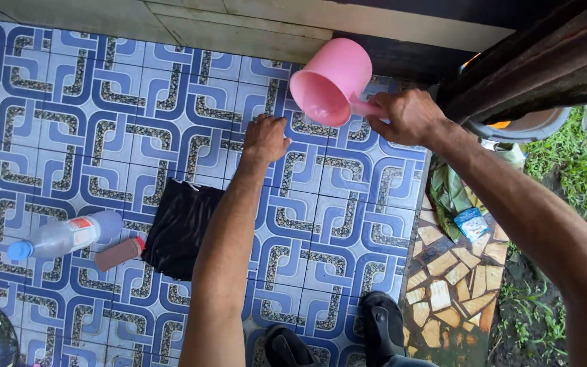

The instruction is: Washing a black item of clothing in a bucket, wringing it out, and spreading it on a tiled surface.

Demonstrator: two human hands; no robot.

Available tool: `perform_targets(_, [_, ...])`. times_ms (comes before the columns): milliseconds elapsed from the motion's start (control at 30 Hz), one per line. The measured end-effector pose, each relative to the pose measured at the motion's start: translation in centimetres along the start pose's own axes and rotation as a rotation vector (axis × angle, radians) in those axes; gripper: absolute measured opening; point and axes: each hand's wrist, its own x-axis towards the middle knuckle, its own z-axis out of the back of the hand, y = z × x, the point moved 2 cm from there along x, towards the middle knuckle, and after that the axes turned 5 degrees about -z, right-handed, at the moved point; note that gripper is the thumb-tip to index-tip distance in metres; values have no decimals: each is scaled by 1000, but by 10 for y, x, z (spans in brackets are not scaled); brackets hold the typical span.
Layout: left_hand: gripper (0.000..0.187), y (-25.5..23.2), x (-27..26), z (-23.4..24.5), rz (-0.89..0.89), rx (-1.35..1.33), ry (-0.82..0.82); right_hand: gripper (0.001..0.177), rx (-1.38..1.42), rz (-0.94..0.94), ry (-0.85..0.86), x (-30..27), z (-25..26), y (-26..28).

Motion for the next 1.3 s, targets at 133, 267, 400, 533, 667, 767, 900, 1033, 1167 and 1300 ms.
perform_targets(133, [52, -14, 23, -14, -55, 59, 23, 36, -63, -105, 87, -23, 0, -12])
perform_targets(267, [51, -32, 27, -17, -72, 79, 43, 33, -130, -174, 111, -44, -3, -21])
perform_targets(400, [50, -52, 34, -33, -88, 55, 57, 32, -124, -249, 99, -65, -1, -23])
perform_targets(533, [57, -83, 42, -56, -114, 32, 94, 31, -120, -308, 99, -72, 5, -27])
perform_targets(667, [75, -111, 49, -77, -128, 54, 126, 31, -216, -368, 140, -74, 2, -30])
perform_targets(767, [80, -118, 55, -98, -137, 40, 162, 32, -251, -368, 128, -76, 4, -30])
perform_targets(900, [81, -111, 58, -143, -150, 24, 116, 31, -259, -349, 127, -74, 21, -10])
perform_targets(1033, [88, -107, 32, -116, -86, 38, 148, 29, -283, -286, 115, -67, 21, 5])
perform_targets(1167, [91, -66, 26, -137, -77, -31, -35, 28, -299, -141, 57, -53, 17, 43])
perform_targets(1300, [90, -26, 9, -133, -35, -40, -107, 26, -288, -4, 17, -37, 1, 72])
